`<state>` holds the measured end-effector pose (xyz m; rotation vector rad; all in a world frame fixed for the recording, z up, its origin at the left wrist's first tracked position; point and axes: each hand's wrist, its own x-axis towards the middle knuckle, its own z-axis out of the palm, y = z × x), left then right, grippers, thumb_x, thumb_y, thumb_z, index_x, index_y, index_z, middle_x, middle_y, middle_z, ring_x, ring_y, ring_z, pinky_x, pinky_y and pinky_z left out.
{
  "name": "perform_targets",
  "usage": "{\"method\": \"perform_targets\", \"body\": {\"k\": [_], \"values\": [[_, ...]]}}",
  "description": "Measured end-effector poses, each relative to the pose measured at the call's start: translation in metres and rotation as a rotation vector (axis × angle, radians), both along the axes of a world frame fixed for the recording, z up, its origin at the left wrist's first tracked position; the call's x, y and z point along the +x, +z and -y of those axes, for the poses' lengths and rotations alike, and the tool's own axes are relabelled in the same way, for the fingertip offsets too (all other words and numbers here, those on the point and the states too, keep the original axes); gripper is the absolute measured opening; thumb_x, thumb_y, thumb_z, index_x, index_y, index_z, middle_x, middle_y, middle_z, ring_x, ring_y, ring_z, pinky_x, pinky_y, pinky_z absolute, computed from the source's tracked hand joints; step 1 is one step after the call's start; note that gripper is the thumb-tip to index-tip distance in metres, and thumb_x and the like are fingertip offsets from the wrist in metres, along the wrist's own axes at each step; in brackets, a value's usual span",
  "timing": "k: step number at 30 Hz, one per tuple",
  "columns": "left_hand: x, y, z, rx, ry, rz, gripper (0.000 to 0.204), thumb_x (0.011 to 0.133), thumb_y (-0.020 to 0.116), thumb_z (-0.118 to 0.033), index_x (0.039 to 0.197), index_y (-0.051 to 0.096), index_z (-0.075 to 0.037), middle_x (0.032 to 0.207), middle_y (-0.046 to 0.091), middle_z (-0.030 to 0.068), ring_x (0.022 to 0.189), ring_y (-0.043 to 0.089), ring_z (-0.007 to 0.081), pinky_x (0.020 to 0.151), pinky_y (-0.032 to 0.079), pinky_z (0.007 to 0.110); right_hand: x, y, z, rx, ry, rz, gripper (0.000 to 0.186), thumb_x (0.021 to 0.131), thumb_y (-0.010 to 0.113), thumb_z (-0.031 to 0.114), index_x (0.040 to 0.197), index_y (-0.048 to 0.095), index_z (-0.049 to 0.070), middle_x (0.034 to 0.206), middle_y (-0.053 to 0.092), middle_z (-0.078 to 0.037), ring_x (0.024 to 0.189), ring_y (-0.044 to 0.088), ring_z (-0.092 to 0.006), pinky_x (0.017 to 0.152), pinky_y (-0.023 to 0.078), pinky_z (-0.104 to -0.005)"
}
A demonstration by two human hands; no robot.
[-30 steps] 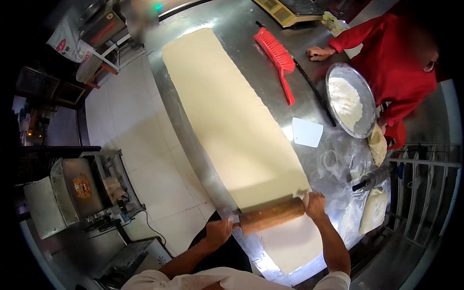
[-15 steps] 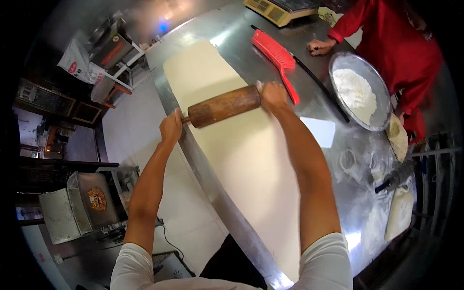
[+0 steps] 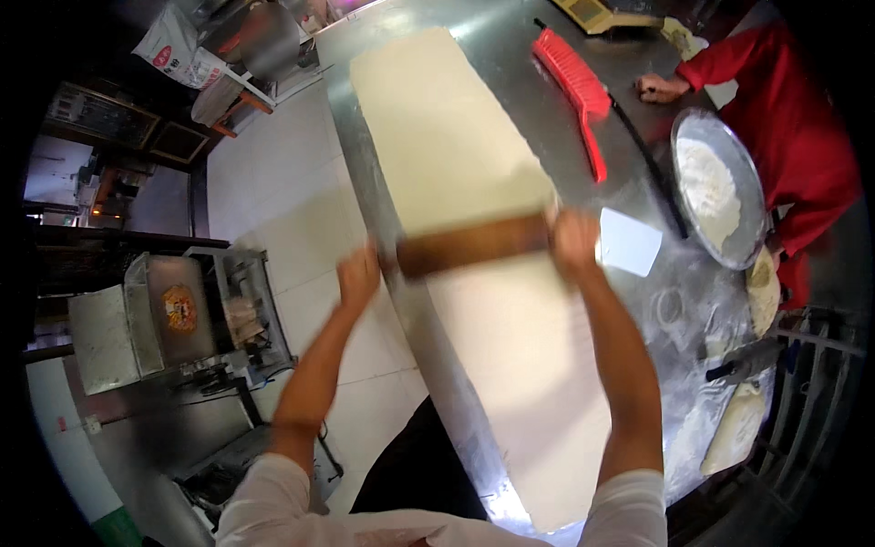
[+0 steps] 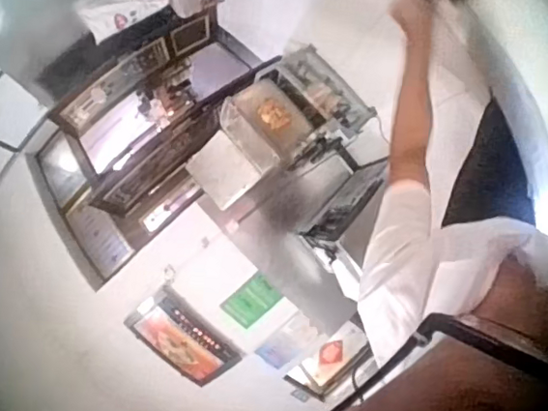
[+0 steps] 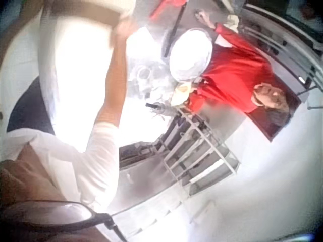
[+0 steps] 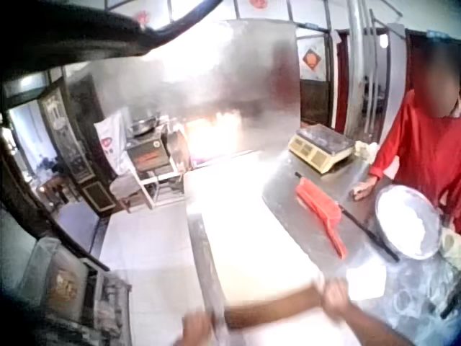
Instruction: The person brushes a large sheet of dough with a red brush, then uses a wooden rolling pin to flatten and smooth it. They fold the dough in half and continue to roll it out. Finally, they use a multi-blade dough cutter to slice the sheet into strips.
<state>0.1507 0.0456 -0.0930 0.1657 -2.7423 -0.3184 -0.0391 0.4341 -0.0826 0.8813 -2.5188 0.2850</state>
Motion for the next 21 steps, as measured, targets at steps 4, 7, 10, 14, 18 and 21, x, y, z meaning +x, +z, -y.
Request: {"method": "perform_targets", "body": {"k": [4,7,10,14,18,21], "values": [[-0.111,0.052,0.069,0.095,0.161,-0.008,0.045,0.106,0.041,-0.03,0.077,0.063,-0.004,0.073,0.065,0.0221,0.063,0.061,0.0434,0.057,0.048,0.054,-0.086,0.057,0.102,0.008,-0.31,0.416,0.023,0.084,0.059,0.019,0.072,0.072,0.004,0.085,0.071,-0.022,0.079,0.07,-0.0416,0.068,0.054,-0.0511],[-0.073,0.041,0.054,0.102,0.146,0.065,0.049,0.106,0.04,-0.035,0.077,0.064,-0.004,0.071,0.064,0.023,0.061,0.061,0.0443,0.057,0.048,0.054,-0.059,0.03,0.069,0.105,-0.235,0.44,0.029,0.09,0.061,0.026,0.077,0.073,0.003,0.086,0.071,-0.021,0.079,0.068,-0.0402,0.069,0.053,-0.0514],[0.063,0.034,-0.003,0.02,0.059,0.216,0.041,0.104,0.045,-0.031,0.093,0.071,-0.002,0.07,0.065,0.0226,0.057,0.063,0.0399,0.05,0.048,0.053,0.047,0.029,0.004,0.253,-0.135,0.518,0.038,0.095,0.061,0.036,0.084,0.073,0.001,0.077,0.069,-0.02,0.065,0.066,-0.0352,0.063,0.051,-0.0502],[0.126,0.029,-0.024,0.332,0.211,0.374,0.034,0.102,0.052,-0.028,0.086,0.066,-0.001,0.068,0.065,0.0252,0.054,0.063,0.0408,0.049,0.048,0.053,0.1,0.037,0.008,-0.04,0.003,0.403,0.04,0.096,0.061,0.031,0.073,0.07,-0.001,0.073,0.067,-0.025,0.06,0.064,-0.039,0.061,0.05,-0.0495],[-0.045,0.018,0.074,0.14,0.208,0.233,0.037,0.104,0.045,-0.024,0.079,0.062,-0.003,0.063,0.062,0.0215,0.057,0.062,0.0422,0.052,0.048,0.054,-0.051,0.029,0.111,0.061,-0.16,0.411,0.054,0.101,0.051,0.032,0.06,0.064,0.0,0.067,0.064,-0.026,0.058,0.061,-0.0417,0.062,0.047,-0.053],[-0.166,0.023,0.162,0.109,0.244,0.125,0.045,0.105,0.043,-0.025,0.073,0.063,-0.002,0.069,0.064,0.0239,0.063,0.063,0.0438,0.057,0.05,0.055,-0.163,0.045,0.204,0.048,-0.163,0.439,0.052,0.104,0.045,0.033,0.071,0.069,0.001,0.073,0.066,-0.026,0.072,0.066,-0.0439,0.071,0.05,-0.0562]]}}
